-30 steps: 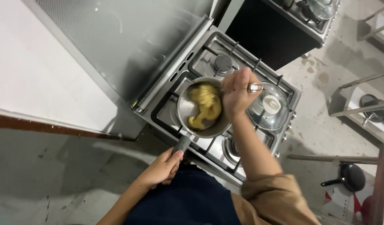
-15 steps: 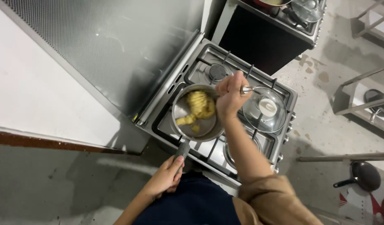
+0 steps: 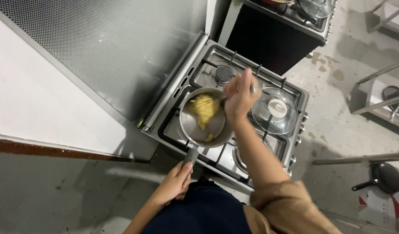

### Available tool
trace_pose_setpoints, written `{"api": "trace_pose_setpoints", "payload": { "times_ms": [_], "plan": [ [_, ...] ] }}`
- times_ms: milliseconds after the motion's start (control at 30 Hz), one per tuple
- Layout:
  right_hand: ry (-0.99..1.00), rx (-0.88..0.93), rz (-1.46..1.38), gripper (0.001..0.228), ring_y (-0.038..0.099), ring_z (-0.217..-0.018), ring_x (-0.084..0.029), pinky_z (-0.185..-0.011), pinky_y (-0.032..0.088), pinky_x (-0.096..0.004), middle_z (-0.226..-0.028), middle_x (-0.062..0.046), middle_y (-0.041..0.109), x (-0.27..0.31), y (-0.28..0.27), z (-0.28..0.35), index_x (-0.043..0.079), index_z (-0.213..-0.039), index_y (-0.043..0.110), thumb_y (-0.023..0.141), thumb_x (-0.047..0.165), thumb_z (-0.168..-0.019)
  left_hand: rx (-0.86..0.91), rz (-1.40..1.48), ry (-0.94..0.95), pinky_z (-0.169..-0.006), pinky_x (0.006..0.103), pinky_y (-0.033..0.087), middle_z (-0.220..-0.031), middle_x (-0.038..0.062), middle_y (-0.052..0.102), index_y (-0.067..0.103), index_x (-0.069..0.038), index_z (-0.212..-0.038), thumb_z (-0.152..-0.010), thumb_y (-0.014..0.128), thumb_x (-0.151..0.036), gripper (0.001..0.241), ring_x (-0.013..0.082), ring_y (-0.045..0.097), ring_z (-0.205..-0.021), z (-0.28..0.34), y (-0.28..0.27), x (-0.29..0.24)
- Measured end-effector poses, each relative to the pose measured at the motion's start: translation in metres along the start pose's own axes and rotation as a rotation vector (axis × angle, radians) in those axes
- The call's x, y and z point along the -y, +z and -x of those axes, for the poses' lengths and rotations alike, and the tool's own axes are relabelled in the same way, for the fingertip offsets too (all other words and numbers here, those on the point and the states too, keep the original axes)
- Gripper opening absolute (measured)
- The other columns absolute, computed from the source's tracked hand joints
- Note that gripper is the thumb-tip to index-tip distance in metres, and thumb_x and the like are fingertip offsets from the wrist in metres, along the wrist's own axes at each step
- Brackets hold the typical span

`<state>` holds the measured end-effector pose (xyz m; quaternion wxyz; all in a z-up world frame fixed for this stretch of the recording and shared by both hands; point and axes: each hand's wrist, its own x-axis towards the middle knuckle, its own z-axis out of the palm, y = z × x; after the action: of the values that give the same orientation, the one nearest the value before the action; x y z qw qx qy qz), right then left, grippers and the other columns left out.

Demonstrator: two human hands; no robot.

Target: Whisking a liquid mixture in a pot on a stove and adding flour to thicken it into a dough.

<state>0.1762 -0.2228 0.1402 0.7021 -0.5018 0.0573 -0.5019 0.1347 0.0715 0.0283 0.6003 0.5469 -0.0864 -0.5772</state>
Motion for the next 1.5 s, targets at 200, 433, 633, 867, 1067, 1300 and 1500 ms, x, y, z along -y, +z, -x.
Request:
{"api": "trace_pose_setpoints", "payload": {
  "times_ms": [200,433,633,867,1067,1300,1500],
  "plan": [
    [0.411,0.058,-0.062,0.051,0.039,-0.038,-0.015,-0.037,0.031,-0.033,-0.048,-0.003,0.043,0.004,-0.029,0.021,0.012,-0.062,0.040,0.060,0.032,-0.105,-0.056,0.110,-0.030,-0.031,0.0258,0.023,-0.055,-0.001,0.039,0.051,-0.010,-0.099,-0.106,0.044,-0.048,0.039,0.0081,0.030,-0.035,0.015,0.006,-0.030],
    [-0.083,-0.023,0.180,0.052,0.036,-0.045,-0.012,-0.043,0.030,-0.031,-0.055,-0.003,0.044,0.003,-0.002,-0.015,0.009,-0.068,0.047,0.060,0.040,-0.107,-0.051,0.037,-0.017,-0.032,0.0271,0.027,-0.056,-0.001,0.040,0.050,-0.013,-0.099,-0.105,0.045,-0.047,0.035,0.0087,0.031,-0.036,0.005,0.013,-0.009],
    [0.332,0.001,-0.174,0.058,0.030,-0.037,-0.010,-0.038,0.025,-0.030,-0.048,0.001,0.031,-0.002,-0.028,0.023,0.014,-0.060,0.036,0.062,0.041,-0.104,-0.093,-0.099,0.062,-0.032,0.0282,0.029,-0.054,0.000,0.041,0.049,-0.011,-0.096,-0.106,0.043,-0.048,0.039,0.0086,0.033,-0.036,0.008,0.016,-0.019],
    [0.206,0.217,0.232,0.055,0.039,-0.045,-0.014,-0.042,0.031,-0.032,-0.054,-0.002,0.039,0.034,-0.026,-0.004,0.010,-0.064,0.039,0.057,0.039,-0.108,-0.070,-0.014,0.028,-0.032,0.0263,0.026,-0.054,-0.002,0.039,0.050,-0.012,-0.097,-0.105,0.048,-0.045,0.034,0.0071,0.032,-0.036,-0.006,0.013,0.020],
    [-0.138,-0.080,-0.075,0.052,0.026,-0.045,-0.011,-0.044,0.026,-0.032,-0.055,-0.001,0.030,0.017,-0.006,0.023,0.011,-0.070,0.033,0.058,0.035,-0.109,-0.140,-0.121,0.023,-0.034,0.0272,0.031,-0.056,-0.002,0.043,0.050,-0.011,-0.097,-0.106,0.051,-0.043,0.033,0.0081,0.038,-0.038,-0.007,0.013,0.022],
    [0.460,0.070,-0.103,0.054,0.028,-0.039,-0.012,-0.040,0.025,-0.031,-0.049,0.001,0.032,0.026,-0.053,0.031,0.014,-0.062,0.036,0.055,0.034,-0.108,-0.139,-0.058,0.059,-0.033,0.0271,0.030,-0.057,-0.003,0.042,0.050,-0.011,-0.096,-0.105,0.053,-0.043,0.034,0.0074,0.037,-0.039,-0.009,0.012,0.031],
    [0.057,0.101,0.192,0.053,0.036,-0.041,-0.013,-0.038,0.030,-0.032,-0.051,0.000,0.036,0.034,-0.029,0.011,0.011,-0.064,0.039,0.054,0.034,-0.109,-0.120,-0.067,0.061,-0.032,0.0271,0.028,-0.054,-0.002,0.042,0.050,-0.011,-0.095,-0.104,0.051,-0.045,0.036,0.0081,0.036,-0.037,-0.010,0.012,0.031]
  ]
}}
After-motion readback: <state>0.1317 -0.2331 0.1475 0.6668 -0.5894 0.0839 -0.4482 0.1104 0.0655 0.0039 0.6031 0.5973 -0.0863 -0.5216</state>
